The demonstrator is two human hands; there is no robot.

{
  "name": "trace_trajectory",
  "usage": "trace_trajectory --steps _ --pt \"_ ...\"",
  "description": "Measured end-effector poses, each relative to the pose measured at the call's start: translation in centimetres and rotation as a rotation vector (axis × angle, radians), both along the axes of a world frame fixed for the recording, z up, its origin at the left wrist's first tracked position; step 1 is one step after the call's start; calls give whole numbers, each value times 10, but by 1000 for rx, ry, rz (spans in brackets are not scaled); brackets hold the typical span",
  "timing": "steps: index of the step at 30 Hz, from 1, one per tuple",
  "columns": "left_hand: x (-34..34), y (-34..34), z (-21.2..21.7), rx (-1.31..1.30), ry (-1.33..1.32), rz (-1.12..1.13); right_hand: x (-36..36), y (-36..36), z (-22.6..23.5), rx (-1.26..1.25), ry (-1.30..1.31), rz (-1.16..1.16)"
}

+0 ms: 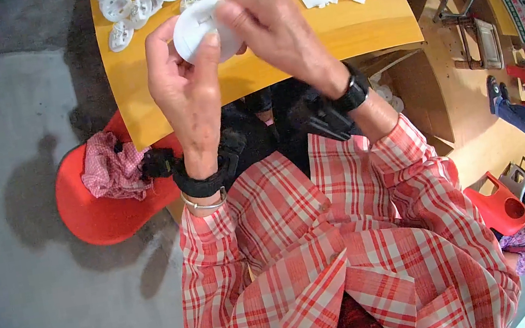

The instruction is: The person assembles small white plastic components by hand, inserting a plastic insert into a plastic housing.

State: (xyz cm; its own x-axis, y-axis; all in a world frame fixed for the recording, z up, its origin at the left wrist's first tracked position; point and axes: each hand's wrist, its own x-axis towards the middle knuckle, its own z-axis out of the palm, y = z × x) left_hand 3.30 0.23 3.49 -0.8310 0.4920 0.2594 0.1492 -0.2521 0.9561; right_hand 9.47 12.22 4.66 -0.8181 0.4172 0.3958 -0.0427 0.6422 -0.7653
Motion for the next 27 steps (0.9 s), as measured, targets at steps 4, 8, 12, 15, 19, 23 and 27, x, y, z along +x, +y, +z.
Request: trace_trajectory --steps 4,8,12,15,19,23,27 --pt "-5 -2 -3 19 -212 -51 8 7 -2 -452 -103 141" --pt "-6 4 -9 42 -260 -32 12 4 -11 -421 -59 168" --pt "-8 7 -13 14 -228 50 11 -3 -21 -335 17 183" --pt "-8 9 -18 13 -220 62 14 -1 -26 -291 -88 173" --pt "-1 14 -28 -53 -200 102 19 0 -32 -247 -72 113" --pt "0 17 -49 -80 -251 40 31 5 -49 -299 -171 85" --pt "8 14 -48 -149 -300 -46 43 5 -40 -489 -236 91"
